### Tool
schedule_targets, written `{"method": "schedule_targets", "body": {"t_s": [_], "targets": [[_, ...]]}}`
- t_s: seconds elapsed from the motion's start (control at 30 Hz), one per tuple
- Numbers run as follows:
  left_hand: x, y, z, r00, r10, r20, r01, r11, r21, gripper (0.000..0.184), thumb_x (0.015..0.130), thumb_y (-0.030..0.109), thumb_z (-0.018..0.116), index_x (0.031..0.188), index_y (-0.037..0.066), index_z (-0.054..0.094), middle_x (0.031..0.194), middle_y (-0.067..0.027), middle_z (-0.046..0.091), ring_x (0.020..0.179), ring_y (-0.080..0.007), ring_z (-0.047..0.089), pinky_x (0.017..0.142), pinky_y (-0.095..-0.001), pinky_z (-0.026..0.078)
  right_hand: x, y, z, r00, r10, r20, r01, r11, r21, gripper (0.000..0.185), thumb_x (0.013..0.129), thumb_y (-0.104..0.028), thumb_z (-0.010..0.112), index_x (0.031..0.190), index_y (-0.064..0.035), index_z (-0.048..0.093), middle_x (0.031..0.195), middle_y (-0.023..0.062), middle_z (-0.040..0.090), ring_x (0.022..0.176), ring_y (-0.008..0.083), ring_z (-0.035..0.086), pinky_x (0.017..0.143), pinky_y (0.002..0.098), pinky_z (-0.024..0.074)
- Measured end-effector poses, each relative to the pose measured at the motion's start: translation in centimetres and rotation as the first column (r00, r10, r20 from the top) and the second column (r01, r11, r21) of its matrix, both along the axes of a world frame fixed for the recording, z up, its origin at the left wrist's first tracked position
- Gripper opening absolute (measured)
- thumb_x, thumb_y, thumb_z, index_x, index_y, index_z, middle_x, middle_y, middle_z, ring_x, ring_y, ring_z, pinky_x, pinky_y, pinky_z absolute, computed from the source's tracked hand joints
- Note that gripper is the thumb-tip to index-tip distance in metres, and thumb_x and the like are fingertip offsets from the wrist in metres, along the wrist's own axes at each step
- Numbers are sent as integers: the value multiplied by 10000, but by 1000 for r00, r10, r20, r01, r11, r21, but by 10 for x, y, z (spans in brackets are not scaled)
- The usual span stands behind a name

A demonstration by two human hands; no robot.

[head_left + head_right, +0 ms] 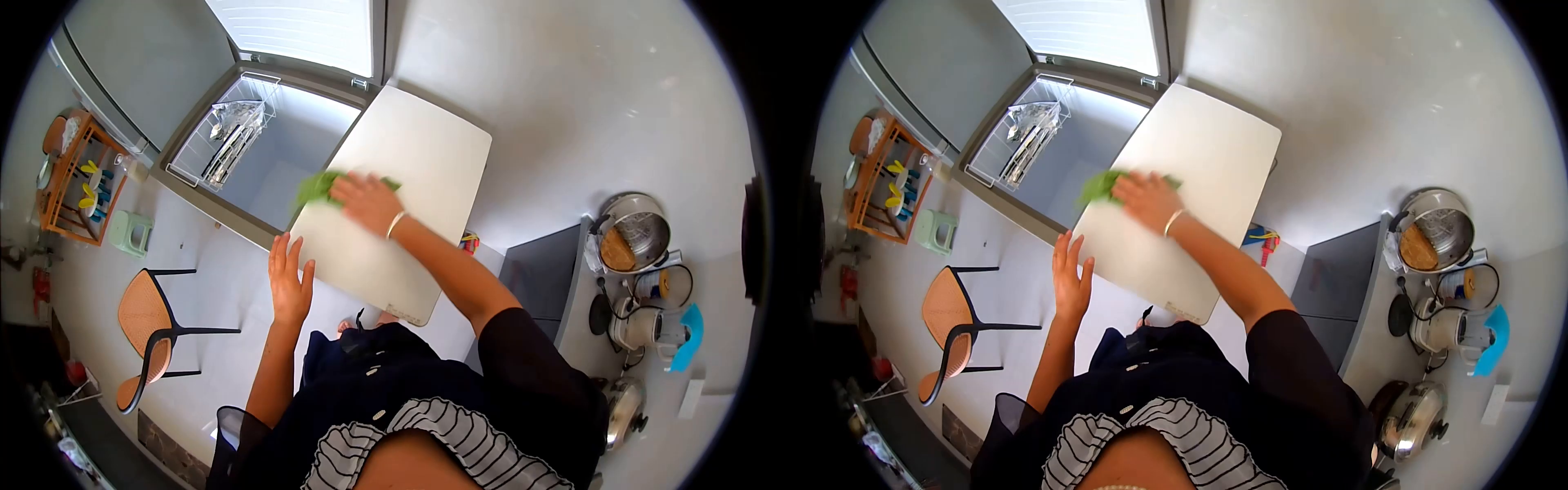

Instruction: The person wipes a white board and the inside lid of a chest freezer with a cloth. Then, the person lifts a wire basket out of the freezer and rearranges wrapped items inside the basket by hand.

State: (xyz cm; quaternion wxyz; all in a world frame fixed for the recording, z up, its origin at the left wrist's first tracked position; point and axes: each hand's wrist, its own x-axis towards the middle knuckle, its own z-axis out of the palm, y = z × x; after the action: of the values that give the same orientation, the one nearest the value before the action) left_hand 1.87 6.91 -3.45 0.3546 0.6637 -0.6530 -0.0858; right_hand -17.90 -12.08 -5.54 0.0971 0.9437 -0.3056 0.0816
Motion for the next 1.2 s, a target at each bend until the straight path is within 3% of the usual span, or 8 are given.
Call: {"method": "schedule_targets", "body": {"t_s": [0.1, 0.17, 0.23, 0.43, 0.63, 0.87, 1.03, 1.2], "targets": [[-6, 2, 0, 999, 33, 34, -35, 998, 50, 433, 977, 204, 579, 1367, 23, 525, 1497, -201, 409, 1415, -425, 329, 1148, -522, 287, -49, -80, 6, 966, -256, 37, 258, 965, -52, 369, 954, -254, 537, 1311, -163, 545, 1361, 19, 538, 1243, 224, 510, 880, 448, 479], [-4, 5, -3, 997, 60, 52, -64, 995, 83, 437, 977, 201, 579, 1373, 23, 521, 1503, -200, 403, 1418, -423, 326, 1151, -521, 285, -96, -117, 11, 871, -491, -23, 490, 862, 128, 449, 991, -282, 488, 1425, -166, 478, 1468, 40, 477, 1346, 228, 441, 976, 472, 441], [-6, 9, -8, 995, 93, 37, -98, 982, 162, 442, 973, 198, 586, 1371, 17, 519, 1516, -203, 395, 1429, -418, 320, 1156, -506, 290, -148, -145, -18, 779, -626, 3, 626, 779, -40, 479, 1024, -359, 428, 1471, -186, 435, 1555, 42, 395, 1407, 242, 389, 1049, 506, 406], [-16, 5, -8, 990, 144, 12, -144, 985, 98, 467, 943, 206, 631, 1351, 4, 532, 1513, -210, 411, 1425, -423, 343, 1131, -483, 347, -155, -142, -31, 710, -685, 163, 691, 722, 27, 496, 1016, -379, 444, 1471, -180, 438, 1539, 67, 413, 1416, 289, 376, 1119, 514, 341], [-7, 2, -12, 989, 141, 38, -143, 989, 37, 425, 918, 192, 651, 1301, 23, 578, 1429, -212, 498, 1329, -412, 450, 1081, -469, 399, -51, -27, 12, 982, -171, 84, 162, 980, 112, 473, 967, -336, 535, 1367, -84, 534, 1471, 138, 469, 1335, 319, 451, 1047, 530, 382], [24, -12, -9, 995, 65, -76, -68, 997, -38, 365, 872, 110, 674, 1226, 34, 627, 1160, -179, 605, 1055, -363, 556, 926, -441, 466, -21, 93, 12, 952, 204, 227, -283, 871, 402, 526, 954, -327, 563, 1465, -251, 464, 1558, 35, 397, 1459, 285, 317, 1182, 518, 234], [70, -15, -7, 946, -198, -255, 203, 979, -9, 346, 883, 107, 674, 1220, 43, 627, 1191, -173, 637, 1077, -371, 596, 924, -428, 490, -39, 29, 29, 948, -317, -21, 306, 893, 331, 386, 870, -155, 549, 1246, -74, 581, 1264, 112, 606, 1207, 315, 530, 907, 476, 428], [106, -10, 1, 843, -331, -424, 394, 917, 68, 373, 909, 128, 658, 1271, 56, 603, 1264, -170, 627, 1164, -359, 595, 984, -400, 478, -60, -56, -27, 621, -772, 133, 760, 635, 139, 496, 1030, -396, 393, 1495, -228, 430, 1562, 82, 386, 1429, 301, 355, 1138, 526, 302]]}}
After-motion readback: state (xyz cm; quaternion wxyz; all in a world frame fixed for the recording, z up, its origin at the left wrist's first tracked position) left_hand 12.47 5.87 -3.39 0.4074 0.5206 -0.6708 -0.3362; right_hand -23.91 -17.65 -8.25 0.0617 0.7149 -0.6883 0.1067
